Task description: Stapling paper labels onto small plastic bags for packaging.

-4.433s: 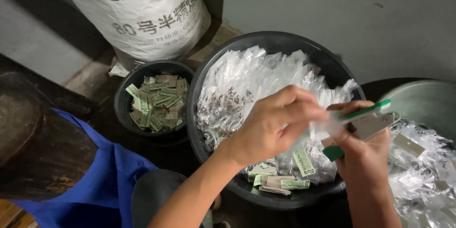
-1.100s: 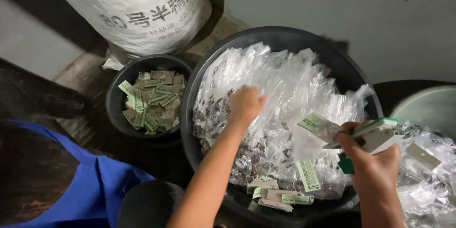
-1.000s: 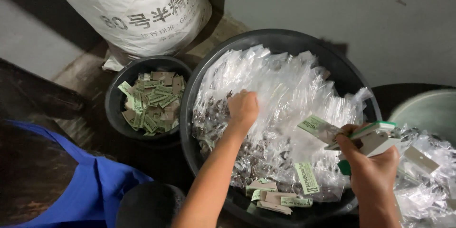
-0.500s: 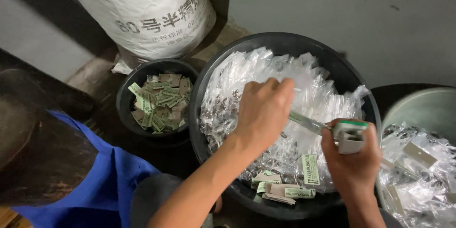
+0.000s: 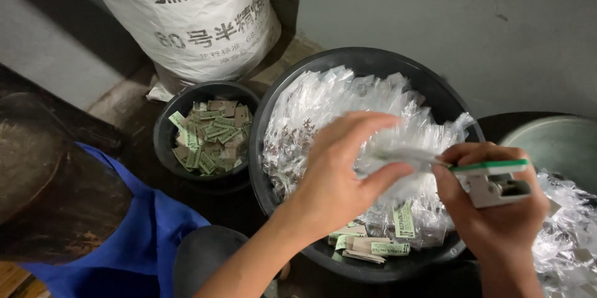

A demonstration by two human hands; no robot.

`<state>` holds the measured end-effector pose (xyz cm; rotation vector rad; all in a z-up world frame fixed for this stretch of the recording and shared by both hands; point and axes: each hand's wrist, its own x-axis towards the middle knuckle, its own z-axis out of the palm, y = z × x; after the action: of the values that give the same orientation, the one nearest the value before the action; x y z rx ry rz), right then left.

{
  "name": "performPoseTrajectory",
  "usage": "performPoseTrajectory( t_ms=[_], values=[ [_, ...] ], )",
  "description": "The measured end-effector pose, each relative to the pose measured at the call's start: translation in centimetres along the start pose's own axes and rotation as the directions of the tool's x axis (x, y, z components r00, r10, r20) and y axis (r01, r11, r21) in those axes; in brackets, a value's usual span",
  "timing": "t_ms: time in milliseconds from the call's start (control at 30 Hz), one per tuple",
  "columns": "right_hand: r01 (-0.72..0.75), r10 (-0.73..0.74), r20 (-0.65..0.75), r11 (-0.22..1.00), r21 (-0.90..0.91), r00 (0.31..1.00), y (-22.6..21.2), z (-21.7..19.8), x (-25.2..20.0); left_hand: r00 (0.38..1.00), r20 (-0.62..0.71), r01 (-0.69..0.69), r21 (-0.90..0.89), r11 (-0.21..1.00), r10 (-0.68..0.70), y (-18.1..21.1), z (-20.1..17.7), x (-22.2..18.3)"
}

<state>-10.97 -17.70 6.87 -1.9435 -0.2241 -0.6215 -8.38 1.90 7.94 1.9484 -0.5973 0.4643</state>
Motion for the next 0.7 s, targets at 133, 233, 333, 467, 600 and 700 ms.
performPoseTrajectory(
  t_ms=[133, 233, 333, 467, 600, 700],
  values=[
    [-0.188, 0.187, 0.020, 0.979, 0.077, 0.982, -1.6, -0.9, 0.1, 0.956, 0.088, -0.262, -0.181, 0.948, 0.281, -1.6, 1.6, -0.8],
    [-0.257, 0.266, -0.019, 0.945, 0.204, 0.964, -1.0, -1.5, -0.3, 0.961, 0.113, -0.204, -0.324, 0.924, 0.252, -2.5, 1.2, -1.5],
    [-0.229, 0.233, -0.001, 0.959, 0.166, 0.973, -0.5, -1.5, -0.5, 0.972, 0.192, -0.039, -0.430, 0.902, 0.133, -1.9, 0.7, -2.4],
    [-0.225, 0.214, 0.070, 0.939, 0.262, 0.974, 0.8, -0.5, -0.7, 0.990, 0.141, 0.024, -0.351, 0.936, 0.027, -2.5, 1.8, -2.7],
    [0.012, 0.031, -0.176, 0.971, 0.238, 0.984, 1.7, 1.3, -0.5, 0.985, 0.120, 0.155, -0.307, 0.939, -0.123, -2.5, 2.5, -2.8],
    [-0.044, 0.126, -0.243, 0.948, 0.316, 0.962, 3.2, 2.4, -0.5, 0.992, 0.088, 0.109, -0.290, 0.951, -0.087, -2.5, 4.1, -3.0]
  ],
)
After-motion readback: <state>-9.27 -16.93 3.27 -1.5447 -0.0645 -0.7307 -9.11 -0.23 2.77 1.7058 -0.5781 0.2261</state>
